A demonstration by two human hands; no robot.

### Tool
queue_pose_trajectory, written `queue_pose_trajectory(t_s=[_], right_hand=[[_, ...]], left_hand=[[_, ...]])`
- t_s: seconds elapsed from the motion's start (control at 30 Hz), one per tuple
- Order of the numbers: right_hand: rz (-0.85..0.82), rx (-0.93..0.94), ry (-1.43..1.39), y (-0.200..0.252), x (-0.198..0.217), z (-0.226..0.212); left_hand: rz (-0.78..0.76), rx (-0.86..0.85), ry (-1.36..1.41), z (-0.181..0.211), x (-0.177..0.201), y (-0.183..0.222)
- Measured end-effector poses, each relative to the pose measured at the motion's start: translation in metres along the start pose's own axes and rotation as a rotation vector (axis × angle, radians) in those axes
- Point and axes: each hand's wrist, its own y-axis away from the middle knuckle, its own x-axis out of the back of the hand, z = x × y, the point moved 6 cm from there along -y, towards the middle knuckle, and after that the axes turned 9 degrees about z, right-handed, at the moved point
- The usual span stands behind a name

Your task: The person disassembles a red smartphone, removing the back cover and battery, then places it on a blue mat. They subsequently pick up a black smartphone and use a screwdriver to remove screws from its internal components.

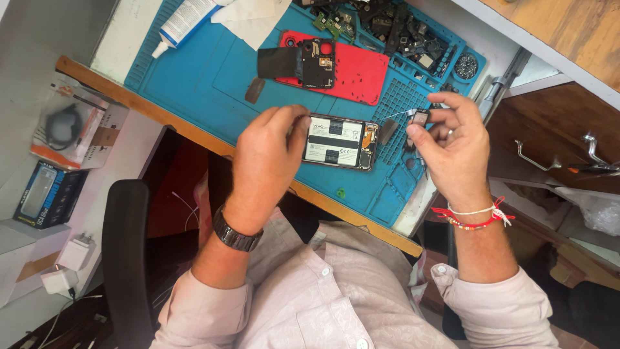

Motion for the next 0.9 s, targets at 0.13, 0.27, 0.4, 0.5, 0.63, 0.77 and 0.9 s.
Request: queue_pose_trajectory(t_s=[0.13, 0.27, 0.4, 0.5, 0.63, 0.77, 0.9], right_hand=[[0.007, 0.094, 0.082, 0.002, 0.000, -0.008], [0.015, 0.339, 0.167, 0.009, -0.008, -0.047], [-0.046, 0.439, 0.380, 0.019, -0.016, -0.056], [-0.082, 0.427, 0.409, 0.027, -0.019, -0.048], [-0.087, 0.499, 0.473, 0.044, -0.023, -0.046], [-0.047, 0.383, 0.426, 0.053, -0.031, -0.037], [-0.053, 0.223, 0.439, 0.055, -0.040, -0.029]], left_hand=[[-0.040, -0.051, -0.031, 0.007, -0.007, 0.001], [-0.052, -0.074, -0.040, 0.010, -0.012, 0.005], [-0.069, -0.108, -0.074, 0.013, -0.014, 0.010], [-0.094, -0.105, -0.071, 0.015, -0.016, 0.015], [-0.123, -0.125, -0.060, 0.018, -0.020, 0.019], [-0.108, -0.156, -0.058, 0.020, -0.021, 0.020], [-0.133, -0.158, -0.055, 0.022, -0.024, 0.019]])
